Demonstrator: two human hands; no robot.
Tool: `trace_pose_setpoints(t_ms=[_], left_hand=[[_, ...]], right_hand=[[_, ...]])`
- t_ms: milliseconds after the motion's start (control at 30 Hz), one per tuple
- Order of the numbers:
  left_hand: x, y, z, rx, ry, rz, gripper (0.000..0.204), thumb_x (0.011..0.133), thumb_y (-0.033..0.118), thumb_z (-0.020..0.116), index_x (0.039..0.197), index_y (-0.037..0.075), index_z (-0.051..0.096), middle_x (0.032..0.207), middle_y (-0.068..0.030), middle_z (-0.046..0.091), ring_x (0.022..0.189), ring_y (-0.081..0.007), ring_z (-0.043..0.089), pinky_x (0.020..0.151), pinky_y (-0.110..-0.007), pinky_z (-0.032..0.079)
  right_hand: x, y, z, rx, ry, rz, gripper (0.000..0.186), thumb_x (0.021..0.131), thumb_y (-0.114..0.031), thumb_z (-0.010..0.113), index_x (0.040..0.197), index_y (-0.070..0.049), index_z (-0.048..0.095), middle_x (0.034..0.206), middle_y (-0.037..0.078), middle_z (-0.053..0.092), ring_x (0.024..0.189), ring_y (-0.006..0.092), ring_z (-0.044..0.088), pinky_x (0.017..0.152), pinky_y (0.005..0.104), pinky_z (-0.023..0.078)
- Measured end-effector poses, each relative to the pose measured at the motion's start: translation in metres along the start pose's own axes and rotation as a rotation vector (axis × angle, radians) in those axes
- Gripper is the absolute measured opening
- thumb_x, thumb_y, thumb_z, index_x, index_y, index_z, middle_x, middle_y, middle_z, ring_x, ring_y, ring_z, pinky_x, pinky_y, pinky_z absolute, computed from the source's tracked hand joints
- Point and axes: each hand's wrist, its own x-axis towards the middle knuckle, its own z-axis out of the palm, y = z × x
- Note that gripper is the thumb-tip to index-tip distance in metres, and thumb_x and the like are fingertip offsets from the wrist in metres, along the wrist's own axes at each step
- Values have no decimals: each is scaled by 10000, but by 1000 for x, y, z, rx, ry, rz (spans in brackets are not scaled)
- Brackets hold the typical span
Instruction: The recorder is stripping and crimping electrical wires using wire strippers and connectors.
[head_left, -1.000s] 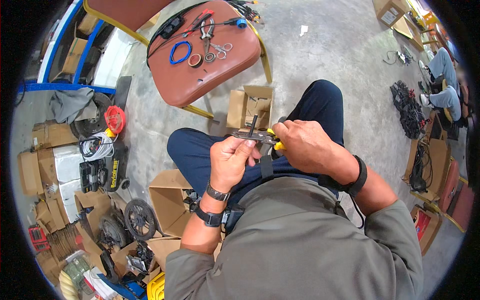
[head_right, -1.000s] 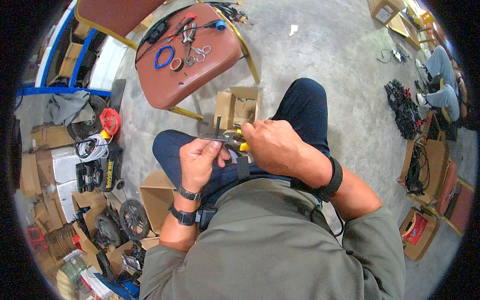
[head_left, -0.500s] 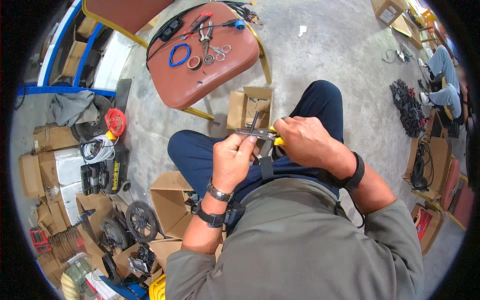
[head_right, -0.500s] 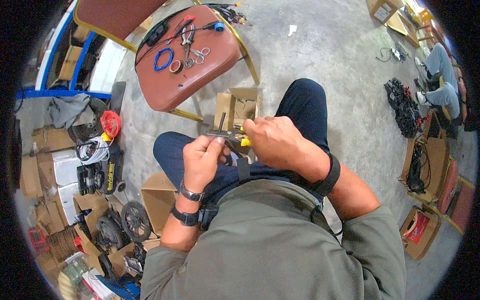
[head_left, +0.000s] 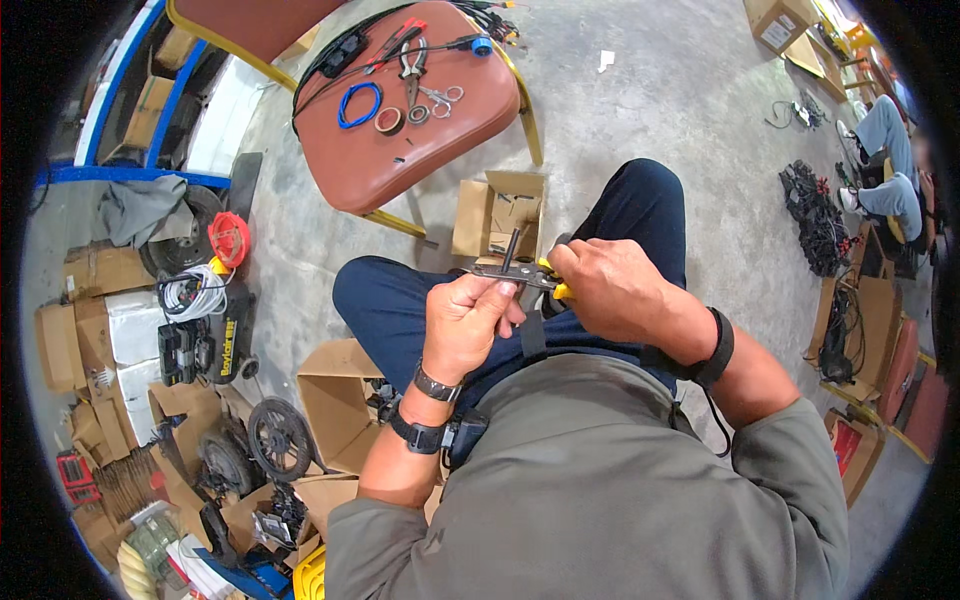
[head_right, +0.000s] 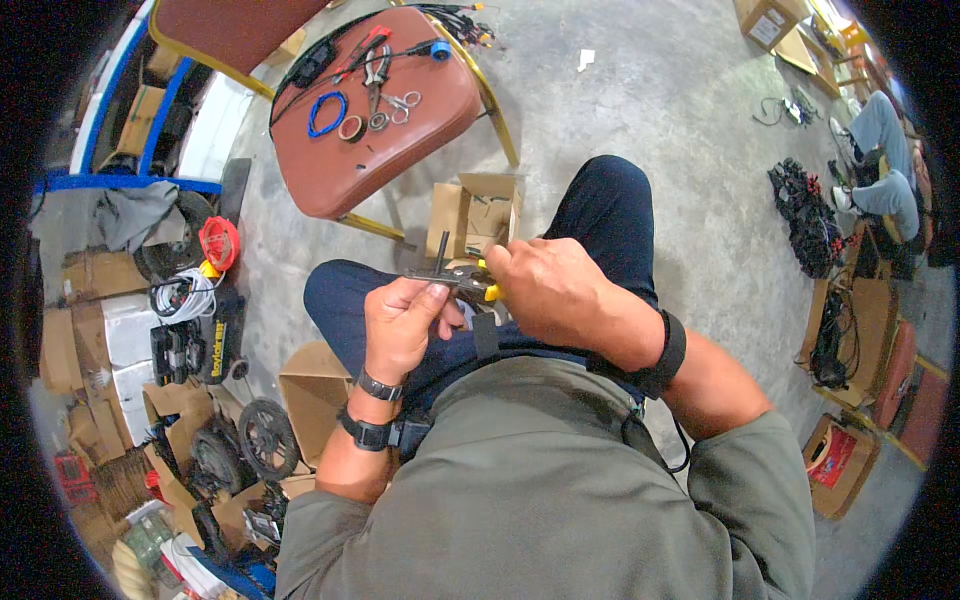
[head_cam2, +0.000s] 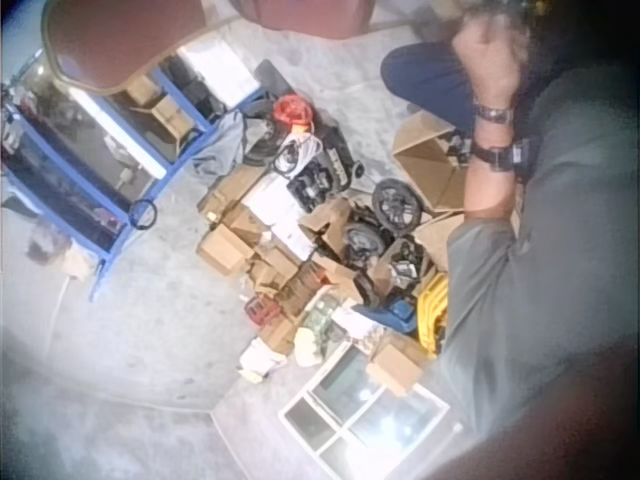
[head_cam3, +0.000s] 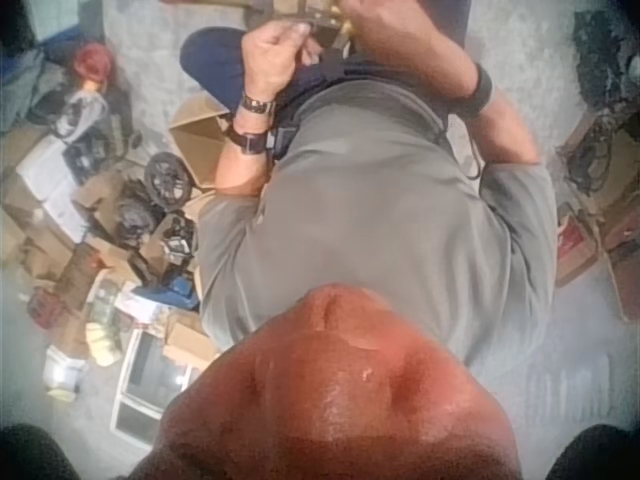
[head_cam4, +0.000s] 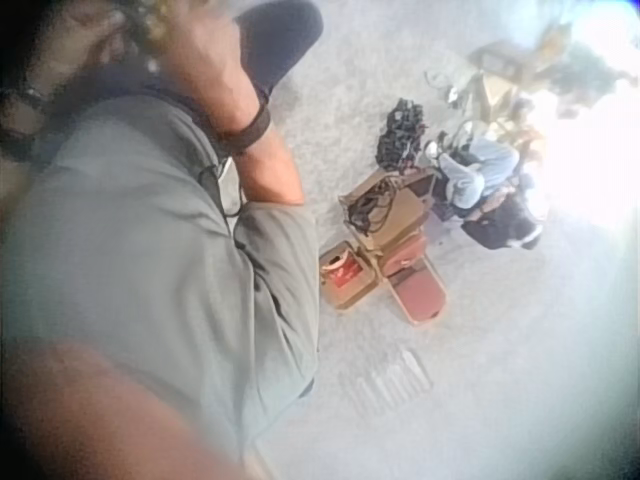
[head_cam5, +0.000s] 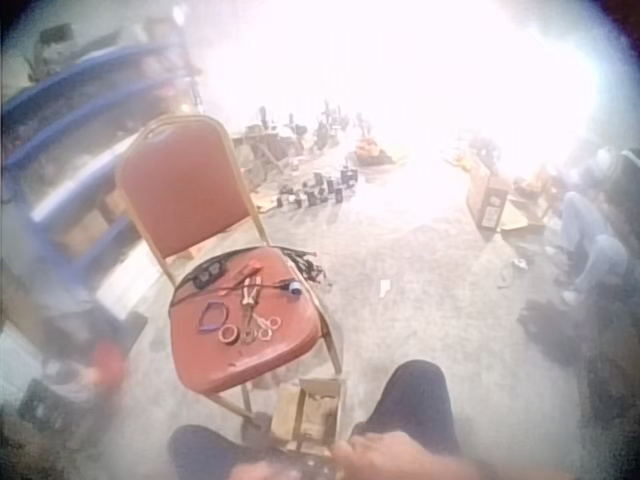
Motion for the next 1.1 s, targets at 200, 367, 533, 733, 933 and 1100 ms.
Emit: trace_pose_setpoints(t_ms=[200,367,533,733,933,1100], left_hand=[[4,6,9,430,134,288,151,933,76,628,822,-22,661,673,-87,681,554,-120,621,500,-273,474],[13,3,9,804,209,510,154,892,62,638,753,9,595,627,-143,612,544,-291,608,490,-366,459],[20,-1,7,1003,236,587,196,874,89,651,717,35,546,620,-153,584,559,-358,593,493,-428,453],[22,-9,6,1001,253,542,187,869,94,661,727,27,560,635,-161,591,568,-369,587,496,-412,459],[17,-10,-13,117,24,-18,190,969,156,605,899,-5,680,770,-116,713,557,-145,616,513,-281,472],[12,-1,-18,-138,-191,-108,228,989,184,573,981,-18,679,845,-138,722,586,-135,623,536,-256,486]], right_hand=[[0,-9,-12,-53,-122,132,228,819,-179,678,885,5,560,746,157,644,718,347,664,618,445,514],[6,-10,-12,-92,-151,146,265,849,-250,679,849,2,594,658,161,632,628,370,654,580,457,508],[17,-13,-16,-50,-287,222,312,871,-296,646,897,15,633,733,202,683,709,375,695,649,462,549],[20,-5,-5,-23,-292,231,316,889,-313,642,912,2,637,755,197,689,753,384,695,681,470,546],[10,14,15,32,-11,80,172,835,-160,634,904,-8,590,839,178,651,835,368,661,713,470,521],[9,15,16,-24,89,-19,202,769,-82,615,954,-17,568,889,151,602,872,345,616,750,447,505]])
